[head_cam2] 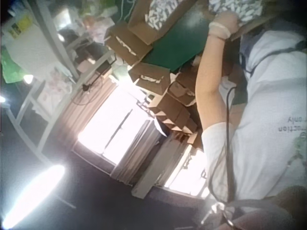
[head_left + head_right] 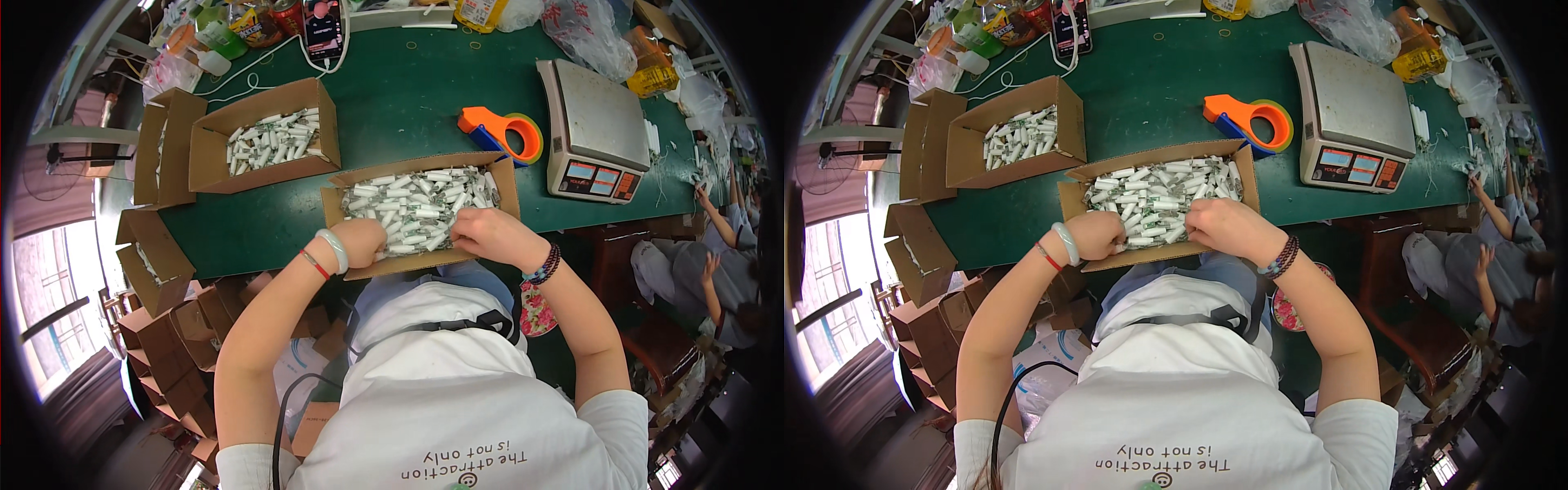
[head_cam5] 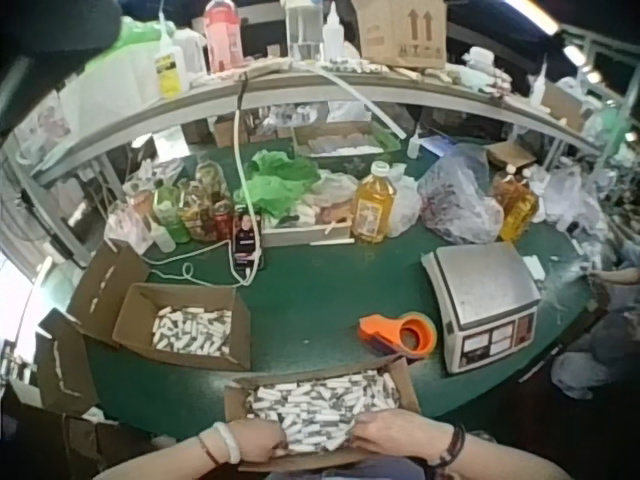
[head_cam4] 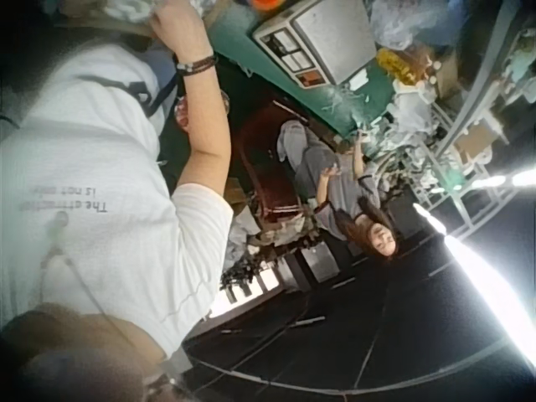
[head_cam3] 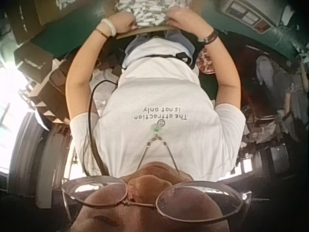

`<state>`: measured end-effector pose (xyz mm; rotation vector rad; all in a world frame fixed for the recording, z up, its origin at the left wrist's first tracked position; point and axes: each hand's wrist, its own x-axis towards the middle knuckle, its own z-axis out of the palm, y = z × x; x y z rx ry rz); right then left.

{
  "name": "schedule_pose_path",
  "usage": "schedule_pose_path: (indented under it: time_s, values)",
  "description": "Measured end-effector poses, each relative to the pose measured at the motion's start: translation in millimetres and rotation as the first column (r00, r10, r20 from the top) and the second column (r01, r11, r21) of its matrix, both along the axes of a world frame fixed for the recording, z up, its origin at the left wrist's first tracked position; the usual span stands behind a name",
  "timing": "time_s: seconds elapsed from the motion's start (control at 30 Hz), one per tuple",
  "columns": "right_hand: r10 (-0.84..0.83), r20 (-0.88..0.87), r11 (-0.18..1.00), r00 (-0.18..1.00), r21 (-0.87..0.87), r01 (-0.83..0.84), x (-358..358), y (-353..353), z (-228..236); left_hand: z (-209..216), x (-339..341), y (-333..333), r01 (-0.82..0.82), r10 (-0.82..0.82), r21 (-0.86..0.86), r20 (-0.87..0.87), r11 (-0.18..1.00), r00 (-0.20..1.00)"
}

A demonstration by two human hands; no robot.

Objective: The person packs small components into cardboard boxes, then seals each box shut with a tape dispenser, weighs it on a scale, and stacks the finished boxes.

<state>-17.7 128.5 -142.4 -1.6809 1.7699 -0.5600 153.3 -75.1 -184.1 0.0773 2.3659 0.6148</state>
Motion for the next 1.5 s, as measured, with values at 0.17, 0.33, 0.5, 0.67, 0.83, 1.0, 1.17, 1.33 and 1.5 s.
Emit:
schedule_pose_path:
  time_s: [0.17, 0.33, 0.5, 0.67, 0.83, 1.0, 1.17, 1.33, 1.5]
  values:
    - [-0.107, -0.015, 0.992, 0.994, -0.074, 0.106, -15, 6, 12, 16, -18, -7, -0.138, 0.106, 0.126, 0.233, 0.982, 0.967]
    - [-0.354, 0.207, 0.934, 0.912, 0.125, 0.334, -23, 13, 19, 14, -14, -3, -0.108, 0.114, -0.118, 0.045, 0.987, 0.993]
    - [-0.198, -0.287, 0.978, 0.937, 0.003, 0.207, -11, 15, -14, 18, -12, 7, -0.194, 0.153, -0.285, -0.161, 0.939, 0.975]
    - [-0.184, -0.279, 0.982, 0.943, -0.001, 0.191, 2, 6, -5, 11, -8, 19, -0.125, 0.129, 0.033, -0.319, 0.992, 0.939]
    - [-0.059, -0.026, 0.996, 0.998, 0.063, 0.061, 5, 1, -26, -3, -7, 18, -0.151, 0.151, 0.006, -0.133, 0.988, 0.980]
    - [-0.107, -0.273, 0.986, 0.956, 0.092, 0.137, 9, -7, -11, 1, -5, 19, -0.116, 0.096, -0.073, -0.234, 0.991, 0.967]
    - [0.025, -0.351, 0.998, 0.936, -0.040, -0.041, 40, -39, -39, 13, -1, 13, -0.058, 0.027, -0.279, -0.114, 0.959, 0.993]
    - [0.114, -0.409, 0.989, 0.905, -0.036, -0.141, 48, -47, -45, 27, 3, 11, -0.096, 0.057, -0.268, -0.151, 0.959, 0.987]
    - [0.119, -0.354, 0.971, 0.928, -0.154, -0.183, 54, -52, -39, 44, 2, -4, -0.150, 0.124, -0.121, -0.200, 0.981, 0.972]
